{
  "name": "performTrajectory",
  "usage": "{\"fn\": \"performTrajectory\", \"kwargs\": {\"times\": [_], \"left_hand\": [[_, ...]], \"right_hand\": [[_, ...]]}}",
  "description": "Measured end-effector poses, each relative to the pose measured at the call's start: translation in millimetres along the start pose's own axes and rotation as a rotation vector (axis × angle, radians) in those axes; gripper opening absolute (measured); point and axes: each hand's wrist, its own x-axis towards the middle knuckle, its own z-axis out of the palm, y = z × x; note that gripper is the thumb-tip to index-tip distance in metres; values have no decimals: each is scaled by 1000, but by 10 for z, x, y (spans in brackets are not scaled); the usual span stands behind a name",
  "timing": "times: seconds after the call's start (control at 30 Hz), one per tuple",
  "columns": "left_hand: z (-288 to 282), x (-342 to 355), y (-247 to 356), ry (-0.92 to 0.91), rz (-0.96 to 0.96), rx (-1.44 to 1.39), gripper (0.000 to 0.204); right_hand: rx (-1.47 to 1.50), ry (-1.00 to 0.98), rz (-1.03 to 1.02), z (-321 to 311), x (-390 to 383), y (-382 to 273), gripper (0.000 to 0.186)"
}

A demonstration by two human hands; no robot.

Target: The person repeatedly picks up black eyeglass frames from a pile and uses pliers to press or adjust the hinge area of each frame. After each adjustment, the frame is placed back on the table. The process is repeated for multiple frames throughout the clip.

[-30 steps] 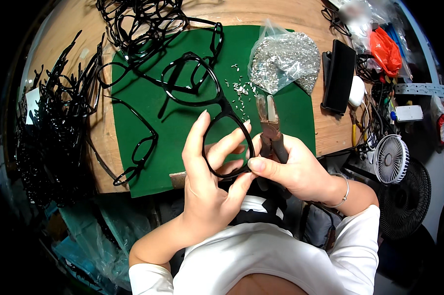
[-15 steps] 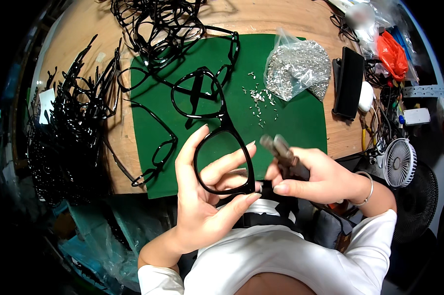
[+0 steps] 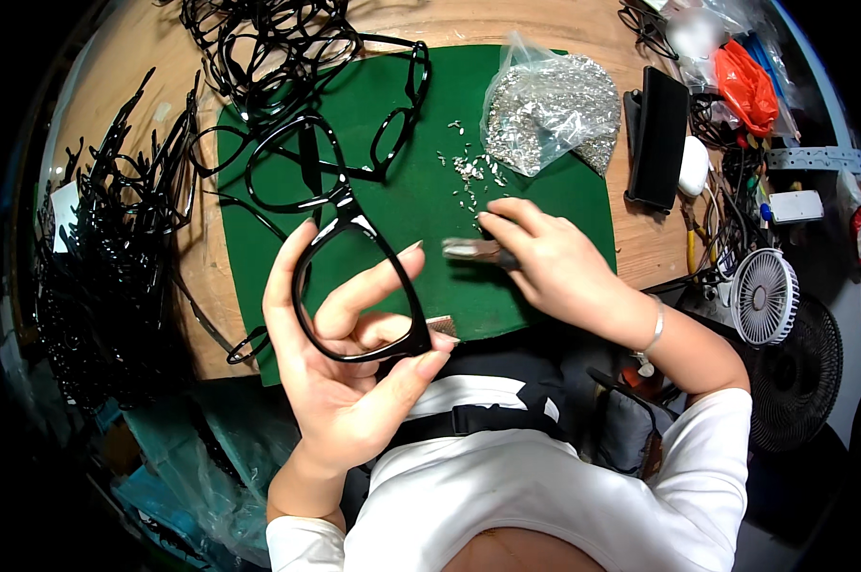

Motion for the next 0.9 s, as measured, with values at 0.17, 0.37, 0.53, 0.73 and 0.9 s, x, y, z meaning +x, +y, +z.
{"fn": "performTrajectory", "kwargs": {"times": [0.17, 0.37, 0.53, 0.73, 0.9], "left_hand": [[-53, -98, 46, 48, 15, -19, 97], [54, -141, -40, 10, 8, 57, 97], [24, -182, -59, -2, 21, 106, 95], [123, -119, -165, -81, 45, 148, 92], [220, -38, -394, 20, 162, 486, 85]], "right_hand": [[-26, -118, 14, -17, -181, -149, 42], [206, -36, 189, -12, 80, 47, 22], [81, 54, 206, 256, 232, 73, 17], [-43, 32, 91, 233, 251, 62, 15], [724, 31, 374, -172, 118, -238, 16]]}}
